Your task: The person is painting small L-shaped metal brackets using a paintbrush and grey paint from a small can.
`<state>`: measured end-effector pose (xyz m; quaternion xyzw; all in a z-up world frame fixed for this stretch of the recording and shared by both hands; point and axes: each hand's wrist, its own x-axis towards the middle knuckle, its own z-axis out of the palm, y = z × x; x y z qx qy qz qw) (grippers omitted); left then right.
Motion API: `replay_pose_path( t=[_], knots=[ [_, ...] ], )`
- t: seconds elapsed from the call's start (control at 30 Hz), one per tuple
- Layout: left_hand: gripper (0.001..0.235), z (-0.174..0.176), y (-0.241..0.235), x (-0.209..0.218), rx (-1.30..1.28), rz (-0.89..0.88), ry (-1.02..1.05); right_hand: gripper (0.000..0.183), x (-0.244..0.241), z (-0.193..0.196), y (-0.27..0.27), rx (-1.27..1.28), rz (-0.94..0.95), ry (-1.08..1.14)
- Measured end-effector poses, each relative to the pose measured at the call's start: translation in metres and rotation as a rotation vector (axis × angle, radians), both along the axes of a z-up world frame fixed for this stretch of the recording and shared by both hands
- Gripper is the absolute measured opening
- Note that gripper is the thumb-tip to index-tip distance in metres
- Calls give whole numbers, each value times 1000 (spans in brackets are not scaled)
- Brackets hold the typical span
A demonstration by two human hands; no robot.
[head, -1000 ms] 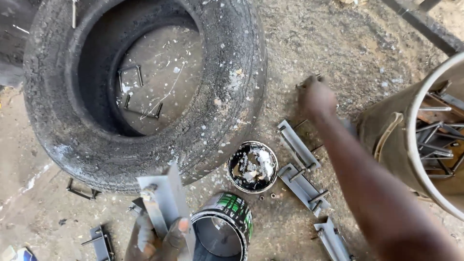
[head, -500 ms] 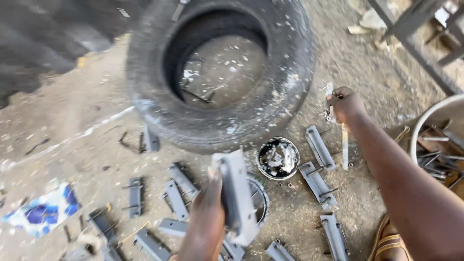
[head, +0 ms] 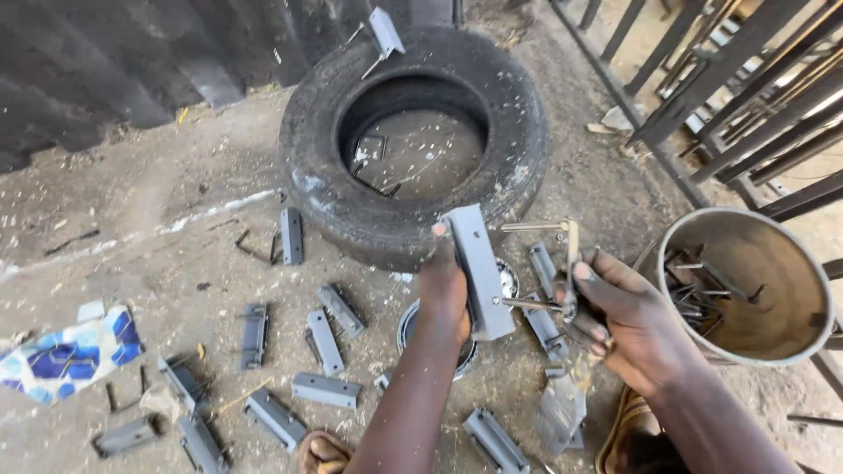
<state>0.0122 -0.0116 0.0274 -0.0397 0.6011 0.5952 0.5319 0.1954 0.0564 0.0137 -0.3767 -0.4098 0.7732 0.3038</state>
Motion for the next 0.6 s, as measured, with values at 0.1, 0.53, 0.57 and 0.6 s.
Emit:
replay_pose_path(
  t=[0.1, 0.53, 0.57, 0.6],
  knots=[
    [69, 23, -1, 6, 2, 24, 21, 17, -15, -1, 4, 69, 76, 7],
    [53, -12, 4, -4, -117, -117, 209, 19, -25, -6, -2, 120, 116, -114],
    [54, -8, 6, -6, -57, -43, 182, 19, -24, -6, -4, 111, 101, -100],
    [56, -4, 6, -9, 4, 31, 155, 18, -24, -6, -6, 102, 86, -86]
  ],
)
